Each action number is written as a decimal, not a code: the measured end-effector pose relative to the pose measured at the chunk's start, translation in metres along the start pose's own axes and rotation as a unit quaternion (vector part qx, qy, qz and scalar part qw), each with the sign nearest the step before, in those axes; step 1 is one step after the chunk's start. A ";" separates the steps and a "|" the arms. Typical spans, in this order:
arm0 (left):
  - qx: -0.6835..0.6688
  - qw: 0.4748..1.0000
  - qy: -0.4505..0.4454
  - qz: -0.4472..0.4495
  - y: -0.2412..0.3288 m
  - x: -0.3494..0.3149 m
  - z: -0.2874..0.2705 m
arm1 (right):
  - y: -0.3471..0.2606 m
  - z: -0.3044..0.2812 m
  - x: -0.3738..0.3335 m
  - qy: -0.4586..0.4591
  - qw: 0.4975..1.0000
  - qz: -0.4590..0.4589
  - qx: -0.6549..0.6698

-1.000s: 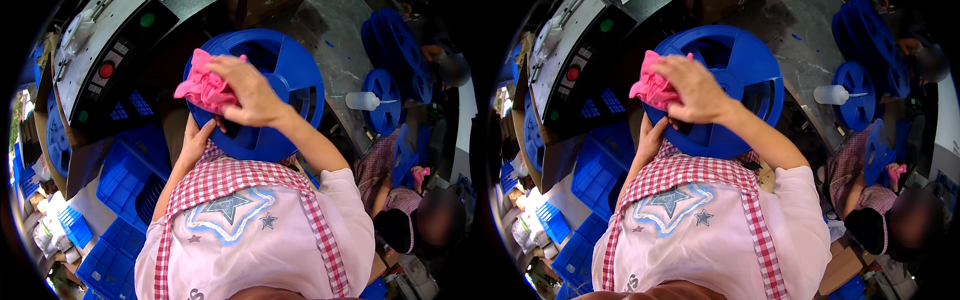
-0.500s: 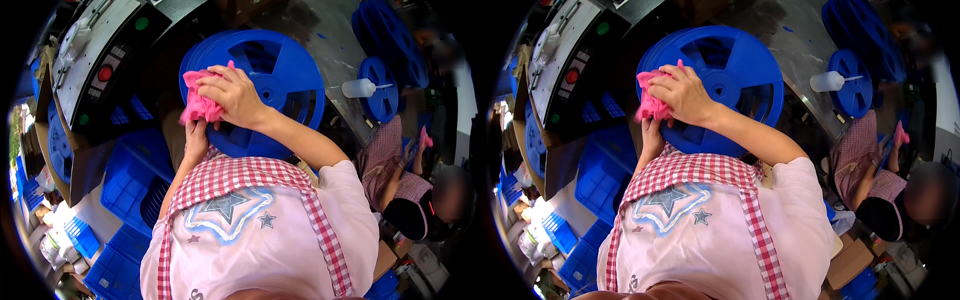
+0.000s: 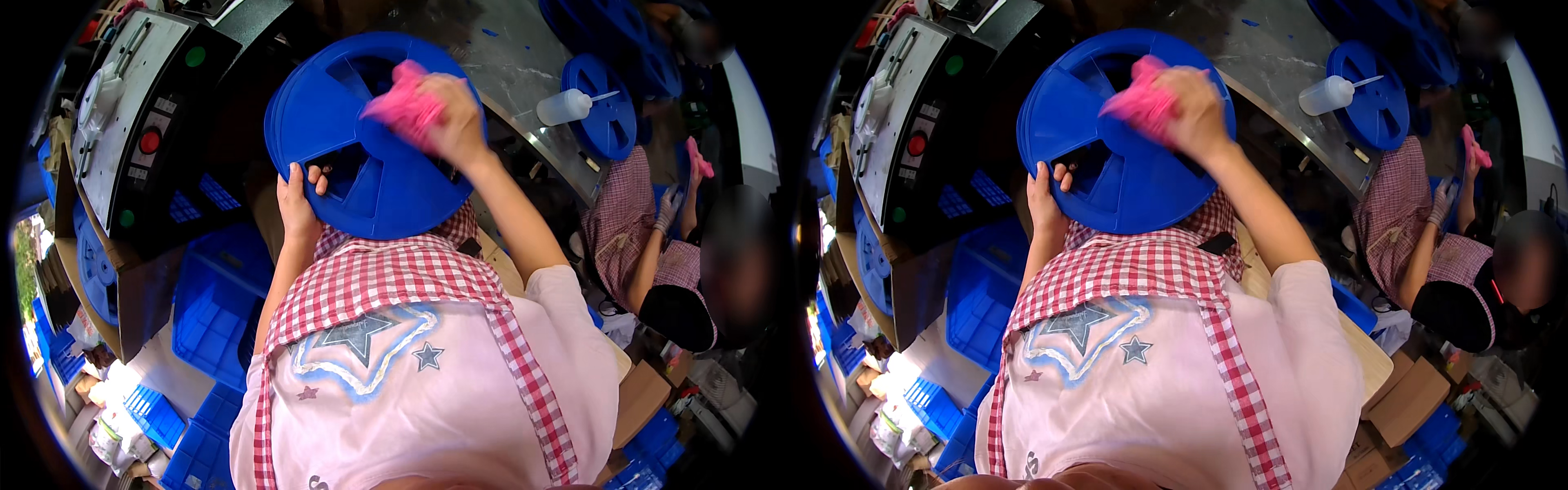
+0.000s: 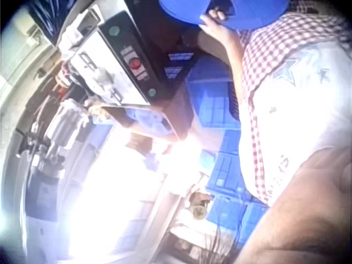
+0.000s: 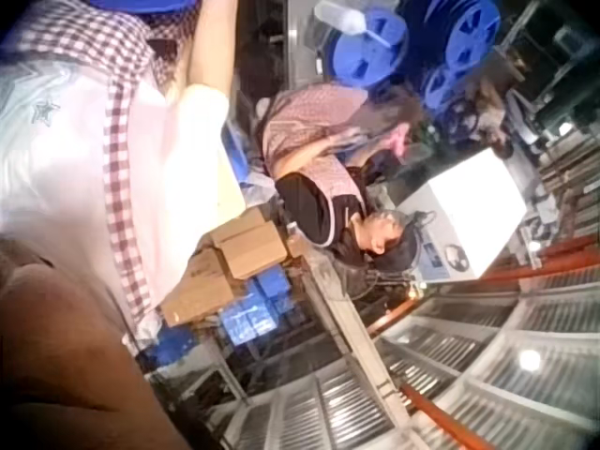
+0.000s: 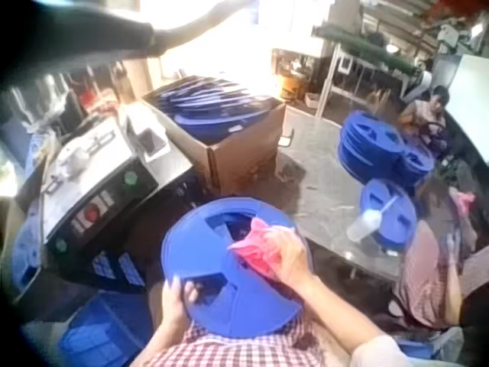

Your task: The person wipes blue plastic spools with a pink cloth, spraying them with liquid from a squeeze bottle as needed. They handle the spools one at a time, rotating them to clean different sides, and place cleaned spools into a cardboard box. The person also puts on a pair of gloves and continues the cleaning process.

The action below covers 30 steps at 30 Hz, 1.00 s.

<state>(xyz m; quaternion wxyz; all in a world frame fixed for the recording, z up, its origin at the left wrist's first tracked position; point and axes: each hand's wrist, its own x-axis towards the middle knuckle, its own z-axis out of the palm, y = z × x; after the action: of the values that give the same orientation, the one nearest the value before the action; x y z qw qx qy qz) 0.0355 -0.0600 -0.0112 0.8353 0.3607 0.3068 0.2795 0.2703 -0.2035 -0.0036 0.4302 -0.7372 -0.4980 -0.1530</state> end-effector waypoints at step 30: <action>0.121 0.990 -0.047 -0.055 -0.005 0.028 -0.011 | 0.001 -0.082 0.063 0.144 0.681 0.265 0.668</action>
<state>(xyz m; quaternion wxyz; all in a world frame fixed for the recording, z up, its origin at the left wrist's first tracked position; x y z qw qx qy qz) 0.0467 -0.0390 -0.0301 0.8130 0.4546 0.3180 0.1767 0.3169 -0.2299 0.0847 0.8973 -0.3244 -0.1838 0.2362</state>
